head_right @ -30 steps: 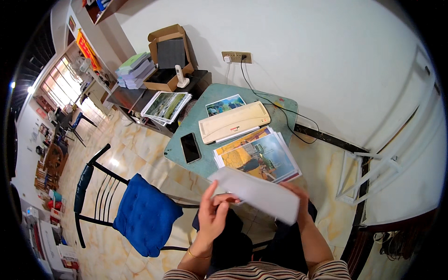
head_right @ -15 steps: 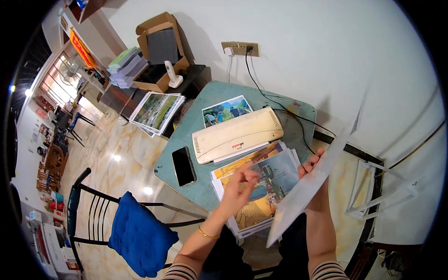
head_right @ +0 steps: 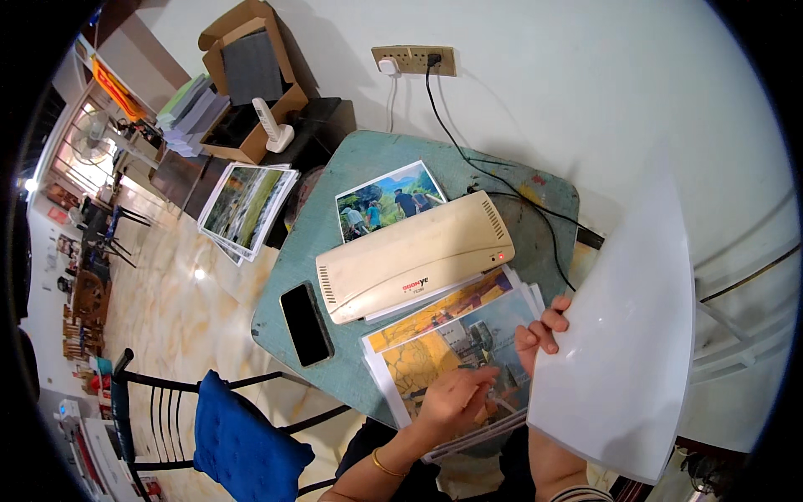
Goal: The person sits with a stack of printed photos and clear plastic sheets. They place a photo between two sheets and feed it into a laminating machine, then retrieve the laminated photo and repeat the process with additional photos.
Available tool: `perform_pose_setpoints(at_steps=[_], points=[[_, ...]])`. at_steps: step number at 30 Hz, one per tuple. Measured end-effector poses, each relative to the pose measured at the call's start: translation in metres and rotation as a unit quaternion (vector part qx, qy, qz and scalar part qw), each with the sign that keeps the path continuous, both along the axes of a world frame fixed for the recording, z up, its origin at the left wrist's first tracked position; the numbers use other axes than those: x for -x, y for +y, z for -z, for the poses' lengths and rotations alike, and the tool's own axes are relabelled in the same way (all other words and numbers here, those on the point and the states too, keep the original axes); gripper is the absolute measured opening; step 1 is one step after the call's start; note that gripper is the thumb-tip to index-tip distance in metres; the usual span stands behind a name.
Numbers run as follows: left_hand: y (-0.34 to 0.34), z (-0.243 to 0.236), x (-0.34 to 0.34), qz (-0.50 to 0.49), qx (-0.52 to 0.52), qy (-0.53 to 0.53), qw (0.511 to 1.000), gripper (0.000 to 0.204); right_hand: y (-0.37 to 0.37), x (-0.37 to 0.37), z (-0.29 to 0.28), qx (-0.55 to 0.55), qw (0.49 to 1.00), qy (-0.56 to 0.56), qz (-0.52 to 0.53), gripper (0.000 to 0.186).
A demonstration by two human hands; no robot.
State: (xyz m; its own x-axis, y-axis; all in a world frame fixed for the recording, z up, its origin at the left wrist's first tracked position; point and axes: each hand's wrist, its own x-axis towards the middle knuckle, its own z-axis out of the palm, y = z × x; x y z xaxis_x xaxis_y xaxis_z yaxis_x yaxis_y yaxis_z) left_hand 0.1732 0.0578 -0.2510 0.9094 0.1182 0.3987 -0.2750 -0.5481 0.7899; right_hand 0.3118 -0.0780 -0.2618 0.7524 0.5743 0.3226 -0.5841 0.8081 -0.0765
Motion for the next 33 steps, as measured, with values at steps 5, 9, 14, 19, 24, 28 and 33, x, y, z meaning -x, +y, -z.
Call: perform_pose_setpoints(at_steps=[5,9,14,19,24,28,33], points=[[-0.006,0.002,-0.009,0.034,-0.045,0.018,0.998,0.028,-0.002,0.004,0.002,0.030,0.999,0.000,-0.025,0.038],[-0.005,0.009,-0.009,0.053,-0.066,0.036,0.996,0.031,0.002,0.006,0.009,0.029,0.999,0.010,-0.024,0.039],[-0.002,0.018,-0.011,0.072,-0.083,0.040,0.993,0.035,0.012,0.005,0.011,0.043,0.998,0.015,-0.040,0.039],[-0.004,0.019,-0.017,0.069,-0.088,0.055,0.992,0.030,0.018,0.003,0.019,0.049,0.998,0.014,-0.047,0.037],[-0.003,0.022,-0.025,0.062,-0.072,0.034,0.995,0.029,0.020,-0.002,0.017,0.058,0.996,0.015,-0.070,0.037],[-0.001,0.022,-0.028,0.079,-0.057,0.059,0.994,0.030,0.023,-0.004,0.018,0.056,0.995,0.011,-0.084,0.038],[0.005,0.018,-0.032,0.084,-0.046,0.067,0.993,0.029,0.025,-0.001,0.027,0.100,0.991,0.049,-0.068,0.036]])
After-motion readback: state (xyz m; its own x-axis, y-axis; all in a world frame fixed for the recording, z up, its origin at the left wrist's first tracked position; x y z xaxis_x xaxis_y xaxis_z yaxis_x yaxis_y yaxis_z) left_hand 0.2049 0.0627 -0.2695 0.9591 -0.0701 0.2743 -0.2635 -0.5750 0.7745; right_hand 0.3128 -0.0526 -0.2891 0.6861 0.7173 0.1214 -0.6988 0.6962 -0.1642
